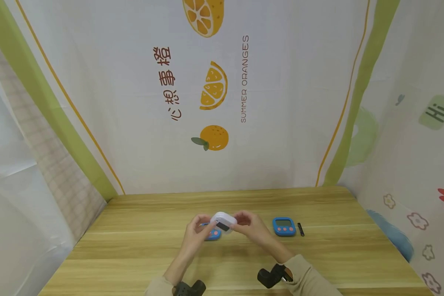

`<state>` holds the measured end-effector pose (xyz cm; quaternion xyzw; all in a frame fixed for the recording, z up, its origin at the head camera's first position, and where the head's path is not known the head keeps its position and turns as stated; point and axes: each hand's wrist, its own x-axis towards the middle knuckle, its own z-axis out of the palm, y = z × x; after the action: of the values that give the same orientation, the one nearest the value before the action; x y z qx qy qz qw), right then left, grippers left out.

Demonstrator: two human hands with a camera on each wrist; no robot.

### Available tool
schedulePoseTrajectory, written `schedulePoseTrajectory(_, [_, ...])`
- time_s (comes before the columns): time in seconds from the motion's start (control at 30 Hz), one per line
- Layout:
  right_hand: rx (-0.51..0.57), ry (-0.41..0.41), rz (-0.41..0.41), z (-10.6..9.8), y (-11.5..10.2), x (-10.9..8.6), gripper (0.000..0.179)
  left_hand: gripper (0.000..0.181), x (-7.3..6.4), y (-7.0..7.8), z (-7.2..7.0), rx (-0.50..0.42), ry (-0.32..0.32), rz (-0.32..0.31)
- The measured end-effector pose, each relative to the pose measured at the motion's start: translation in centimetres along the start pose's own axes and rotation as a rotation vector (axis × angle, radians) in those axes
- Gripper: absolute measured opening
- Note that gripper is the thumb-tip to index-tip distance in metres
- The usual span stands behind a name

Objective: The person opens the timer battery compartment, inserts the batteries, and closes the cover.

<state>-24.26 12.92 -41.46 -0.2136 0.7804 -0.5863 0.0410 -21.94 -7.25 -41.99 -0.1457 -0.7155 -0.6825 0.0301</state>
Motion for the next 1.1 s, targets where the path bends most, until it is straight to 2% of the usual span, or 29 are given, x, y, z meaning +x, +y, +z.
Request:
schedulePoseTrajectory(0.13, [-0.014,0.074,-0.008,0.0,-0.1,0.1,0.028,0.031,0.1,0.6,0.4,-0.013,0.053,-0.024])
schedulePoseTrajectory(0.23, [-0.021,0.125,-0.033,-0.1,0.4,0.3,0.030,0.033,0.5,-0.4,0.7,-0.014,0.103,-0.032])
schedulePoseTrajectory(0.33, [-0.015,0.151,-0.049,-0.1,0.5,0.4,0.031,0.034,0.6,-0.6,1.2,-0.013,0.160,-0.029])
schedulePoseTrajectory(0.43, [0.009,0.152,-0.061,-0.3,0.5,0.3,0.032,0.035,0.6,-0.7,1.6,-0.019,0.187,-0.029])
schedulePoseTrajectory(0.7, [0.034,0.124,-0.166,-0.5,0.8,0.1,0.026,0.040,0.7,-0.8,2.2,-0.087,0.185,-0.063])
schedulePoseTrajectory(0.83, [0.077,0.112,-0.135,-0.6,1.0,0.0,0.033,0.042,0.7,-0.9,2.2,-0.112,0.184,-0.085])
schedulePoseTrajectory(1.1, [0.134,0.014,-0.064,-1.1,1.6,0.1,0.059,0.053,0.7,-0.5,1.8,-0.168,0.077,-0.036])
